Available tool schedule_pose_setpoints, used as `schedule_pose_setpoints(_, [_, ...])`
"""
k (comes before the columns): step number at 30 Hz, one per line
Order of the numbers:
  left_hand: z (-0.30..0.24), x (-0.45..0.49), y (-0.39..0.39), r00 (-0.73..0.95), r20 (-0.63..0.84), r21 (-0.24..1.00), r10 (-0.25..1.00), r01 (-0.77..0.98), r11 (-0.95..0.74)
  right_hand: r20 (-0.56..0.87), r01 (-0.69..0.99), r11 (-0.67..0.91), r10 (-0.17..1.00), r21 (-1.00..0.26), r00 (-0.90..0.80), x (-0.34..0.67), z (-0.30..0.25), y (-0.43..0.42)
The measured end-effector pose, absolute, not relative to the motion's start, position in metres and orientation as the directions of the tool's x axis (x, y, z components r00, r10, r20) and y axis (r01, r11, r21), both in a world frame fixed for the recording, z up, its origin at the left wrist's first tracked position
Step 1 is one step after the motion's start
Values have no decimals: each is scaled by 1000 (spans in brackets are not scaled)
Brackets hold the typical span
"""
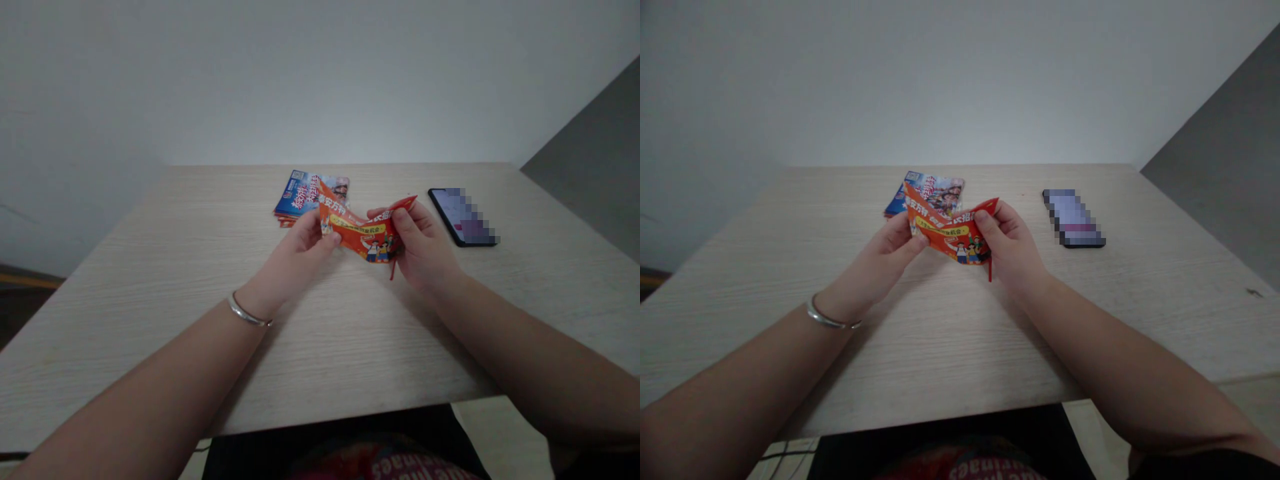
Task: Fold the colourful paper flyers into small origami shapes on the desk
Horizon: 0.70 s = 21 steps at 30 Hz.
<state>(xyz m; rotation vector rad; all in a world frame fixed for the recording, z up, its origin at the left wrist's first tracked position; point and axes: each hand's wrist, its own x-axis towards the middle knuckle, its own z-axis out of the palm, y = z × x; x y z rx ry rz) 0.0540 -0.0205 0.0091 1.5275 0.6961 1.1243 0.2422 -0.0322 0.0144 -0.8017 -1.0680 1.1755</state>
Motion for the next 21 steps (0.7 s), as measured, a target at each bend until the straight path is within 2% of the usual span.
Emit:
schedule_pose_setpoints(3, [9,54,-18,305,304,950,903,-30,-310,280,-283,277,960,-918,30,244,16,-32])
schedule_pose_setpoints(6, [9,52,-17,267,300,952,916,-28,-304,276,-269,273,961,-924,27,245,16,-33])
schedule_pose_setpoints(9, [10,52,-18,336,310,948,889,-36,-317,222,-316,218,975,-923,22,244,15,-33])
schedule_pose_setpoints(13, [10,52,-19,387,289,953,876,-31,-301,138,-355,98,986,-930,-89,241,14,-31])
schedule_pose_setpoints(17, [9,51,-19,342,254,967,905,-102,-233,85,-337,29,984,-941,-154,241,14,-29])
schedule_pose_setpoints(21, [6,51,-19,354,240,966,904,-181,-186,76,-307,42,992,-951,-101,245,12,-26])
